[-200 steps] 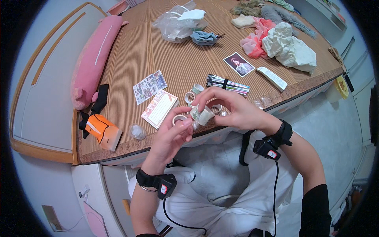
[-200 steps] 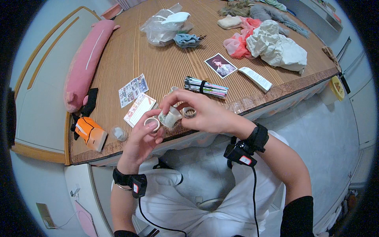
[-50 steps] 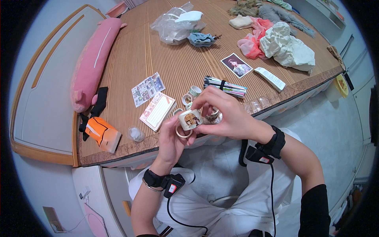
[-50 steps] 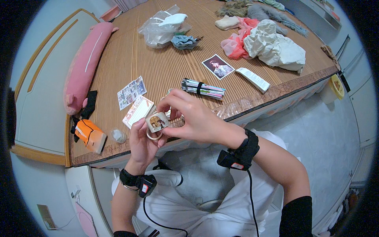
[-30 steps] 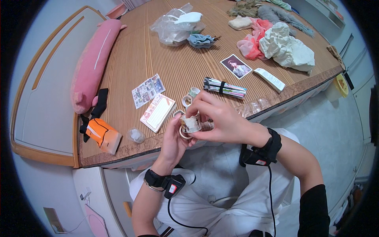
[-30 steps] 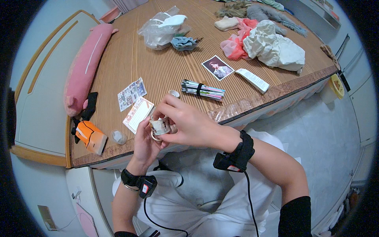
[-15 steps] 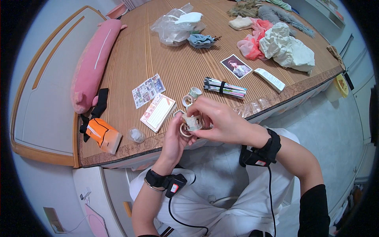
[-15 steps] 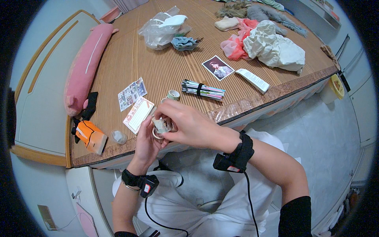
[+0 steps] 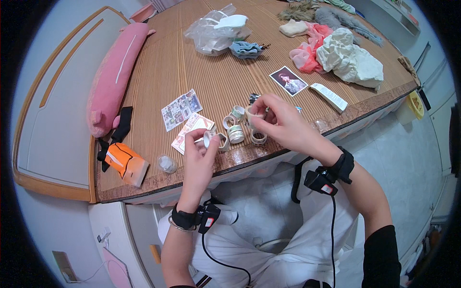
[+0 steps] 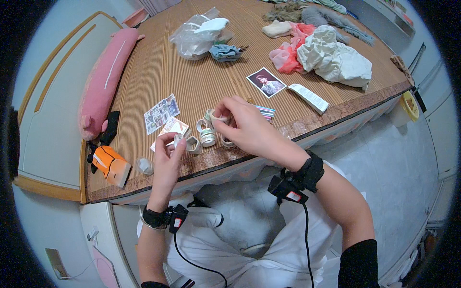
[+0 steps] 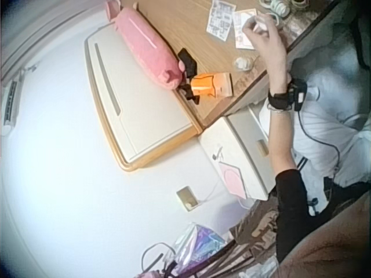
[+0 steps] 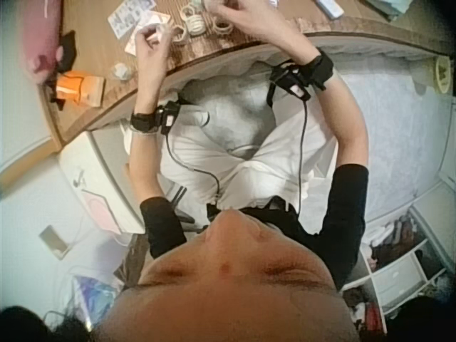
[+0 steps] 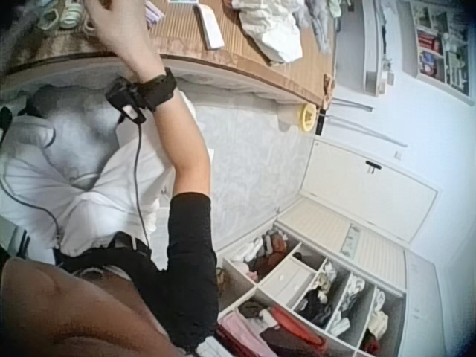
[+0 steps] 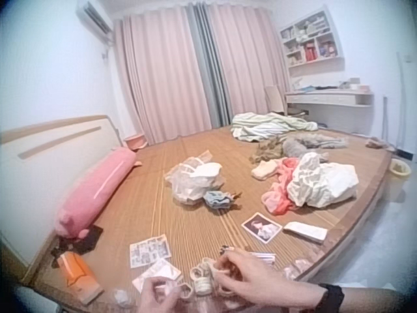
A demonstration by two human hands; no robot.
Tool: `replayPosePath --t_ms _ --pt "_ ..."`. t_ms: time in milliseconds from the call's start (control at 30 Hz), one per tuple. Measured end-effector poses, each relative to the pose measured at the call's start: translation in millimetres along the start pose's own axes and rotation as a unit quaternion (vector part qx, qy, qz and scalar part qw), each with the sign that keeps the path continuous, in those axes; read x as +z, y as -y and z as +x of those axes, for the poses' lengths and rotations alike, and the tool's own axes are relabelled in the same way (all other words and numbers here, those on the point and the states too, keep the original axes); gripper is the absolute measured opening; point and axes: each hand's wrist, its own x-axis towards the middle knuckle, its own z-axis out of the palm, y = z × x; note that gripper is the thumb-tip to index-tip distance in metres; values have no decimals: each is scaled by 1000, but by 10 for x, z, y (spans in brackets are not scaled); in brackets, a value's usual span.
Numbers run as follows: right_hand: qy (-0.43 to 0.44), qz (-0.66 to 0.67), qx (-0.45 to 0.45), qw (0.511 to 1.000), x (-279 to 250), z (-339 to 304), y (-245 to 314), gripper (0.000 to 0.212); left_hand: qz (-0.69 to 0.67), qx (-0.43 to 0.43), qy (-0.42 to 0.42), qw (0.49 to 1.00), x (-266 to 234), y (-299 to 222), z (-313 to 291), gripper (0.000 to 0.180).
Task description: The user is organizing various rolls of decorative tape and other small craft items from a box onto a table surface.
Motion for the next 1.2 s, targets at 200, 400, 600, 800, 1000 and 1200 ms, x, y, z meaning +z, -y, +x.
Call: replayPosePath --t_ms 200,400,600,800,1000,1200 --pt "54 -95 -28 994 -60 -40 -68 19 254 181 -27 950 -4 12 31 36" --pt "107 -146 -59 982 -31 -93 -141 17 365 218 -10 905 -15 120 72 39" --pt "102 -170 -77 977 -45 -106 -134 21 364 216 2 906 -7 130 79 41" --pt "64 -178 -79 979 -63 -120 -25 34 357 194 10 913 -6 129 83 43" --pt "67 -220 -88 969 -17 -180 -138 51 198 86 65 974 -67 181 148 42" --pt "95 -248 -60 962 24 -189 -141 50 8 -30 100 994 -159 4 182 43"
